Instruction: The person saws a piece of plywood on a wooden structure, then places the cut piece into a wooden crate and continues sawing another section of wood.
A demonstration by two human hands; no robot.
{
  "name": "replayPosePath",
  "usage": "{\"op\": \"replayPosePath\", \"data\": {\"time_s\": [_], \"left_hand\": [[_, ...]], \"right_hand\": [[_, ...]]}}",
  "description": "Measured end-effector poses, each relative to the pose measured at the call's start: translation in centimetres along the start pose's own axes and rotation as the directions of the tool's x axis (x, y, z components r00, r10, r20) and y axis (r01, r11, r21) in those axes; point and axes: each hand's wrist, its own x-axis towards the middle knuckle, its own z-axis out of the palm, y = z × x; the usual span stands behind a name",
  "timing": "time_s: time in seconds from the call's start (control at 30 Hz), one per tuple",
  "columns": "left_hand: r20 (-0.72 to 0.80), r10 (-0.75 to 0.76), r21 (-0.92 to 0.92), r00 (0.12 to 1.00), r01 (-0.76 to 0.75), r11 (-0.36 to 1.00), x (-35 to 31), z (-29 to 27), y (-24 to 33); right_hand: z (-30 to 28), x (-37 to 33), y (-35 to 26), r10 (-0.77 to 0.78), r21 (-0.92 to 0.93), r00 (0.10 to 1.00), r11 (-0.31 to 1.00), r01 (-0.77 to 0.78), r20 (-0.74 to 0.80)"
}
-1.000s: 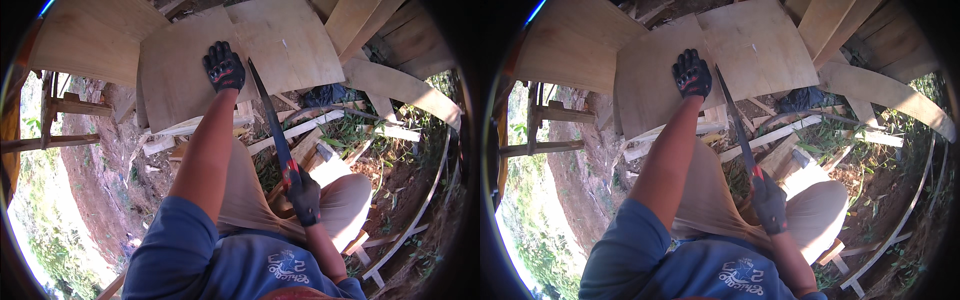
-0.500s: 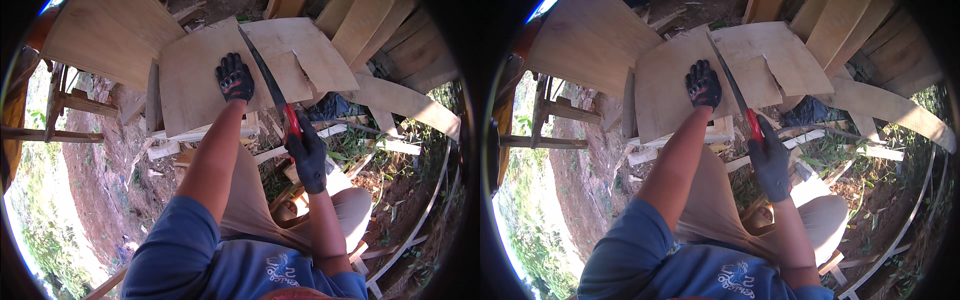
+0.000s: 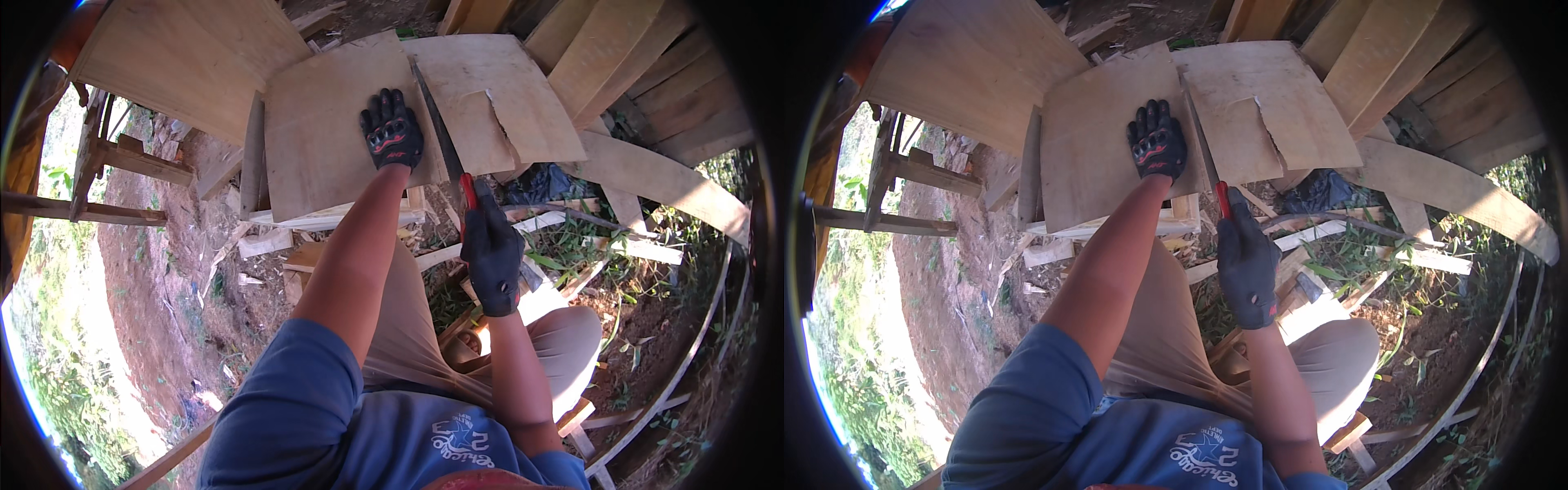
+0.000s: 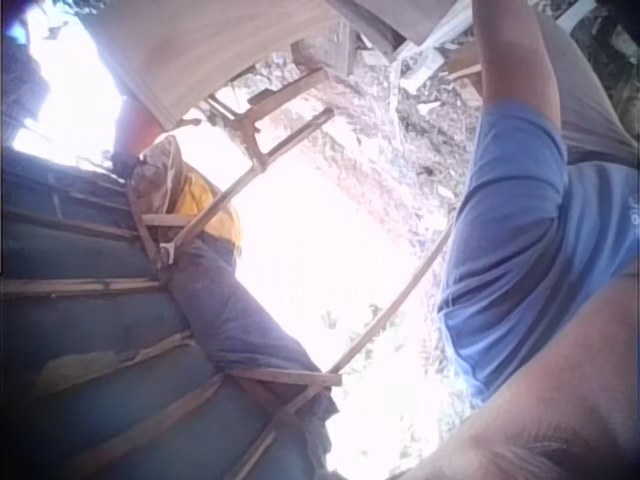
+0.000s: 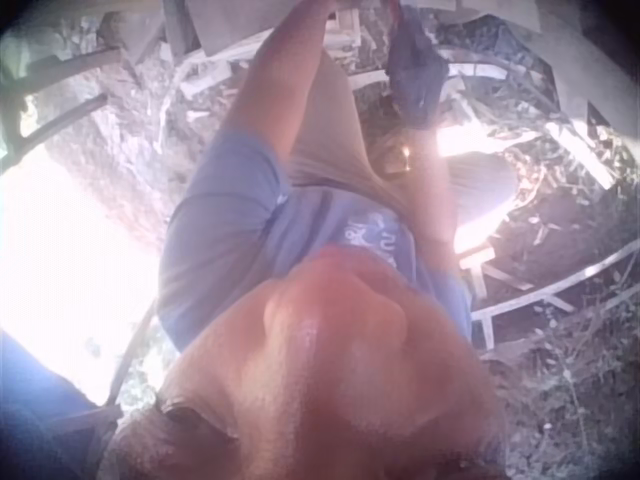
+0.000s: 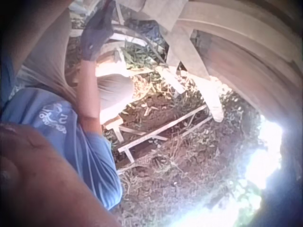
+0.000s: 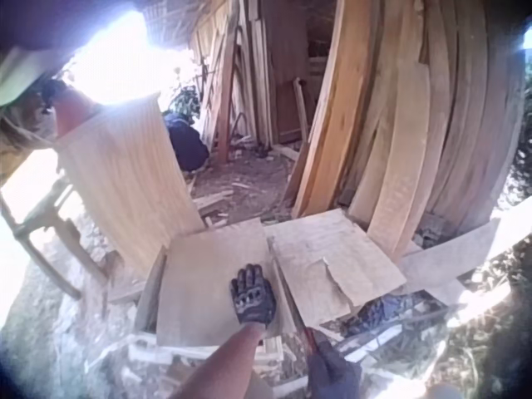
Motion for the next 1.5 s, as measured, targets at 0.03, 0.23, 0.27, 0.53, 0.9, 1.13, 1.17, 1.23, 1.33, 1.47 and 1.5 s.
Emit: {"op": "replayPosePath", "data": {"time_s": [0.03,0.23,0.27,0.53,0.9,1.13,1.17,1.23,1.33,1.47,1.5], "left_hand": [[-0.004,0.004,-0.001,1.000,-0.004,1.000,0.0,0.0,0.1],[-0.018,0.005,0.019,1.000,-0.005,1.000,0.1,0.2,-0.3],[-0.012,0.003,0.020,1.000,-0.003,1.000,0.1,0.1,-0.2],[0.010,0.023,0.015,1.000,-0.024,1.000,-0.6,-0.4,-0.2],[0.014,0.007,-0.015,1.000,-0.007,1.000,-0.1,-0.5,0.2],[0.014,-0.036,0.018,0.999,0.035,0.999,0.2,-0.2,-0.3],[0.038,-0.040,0.025,0.998,0.039,0.999,-0.1,-0.5,0.3],[0.033,-0.010,0.057,0.999,0.008,0.998,0.3,-0.6,0.5],[0.009,0.060,0.068,0.998,-0.061,0.996,0.5,0.0,0.5],[0.047,0.001,-0.012,0.999,-0.001,1.000,-0.5,0.0,-0.2],[0.043,-0.014,-0.022,0.999,0.015,1.000,-0.2,-0.2,-0.6]], "right_hand": [[-0.2,-0.3,-0.3,0.009,0.006,1.000,1.000,-0.009,-0.001],[-1.1,-0.7,-2.9,0.007,0.029,1.000,1.000,-0.007,-0.019],[-1.3,-0.2,-3.3,0.010,0.033,1.000,0.999,-0.010,-0.025],[-0.9,5.5,-6.4,0.130,0.103,0.991,0.986,-0.132,0.027],[1.5,3.1,-2.9,-0.134,0.070,0.990,0.988,0.138,-0.053],[2.4,5.0,-4.0,-0.240,0.006,0.949,0.969,0.247,-0.206],[2.4,5.3,-3.9,-0.255,0.016,0.936,0.964,0.267,-0.243],[2.7,7.7,-4.4,-0.329,-0.016,0.919,0.942,0.334,-0.218],[4.9,8.0,-5.0,-0.363,-0.064,0.917,0.932,0.358,-0.163],[2.9,7.8,-4.5,-0.273,-0.027,0.943,0.962,0.273,-0.188],[2.9,8.4,-4.5,-0.300,-0.046,0.934,0.954,0.297,-0.197]]}}
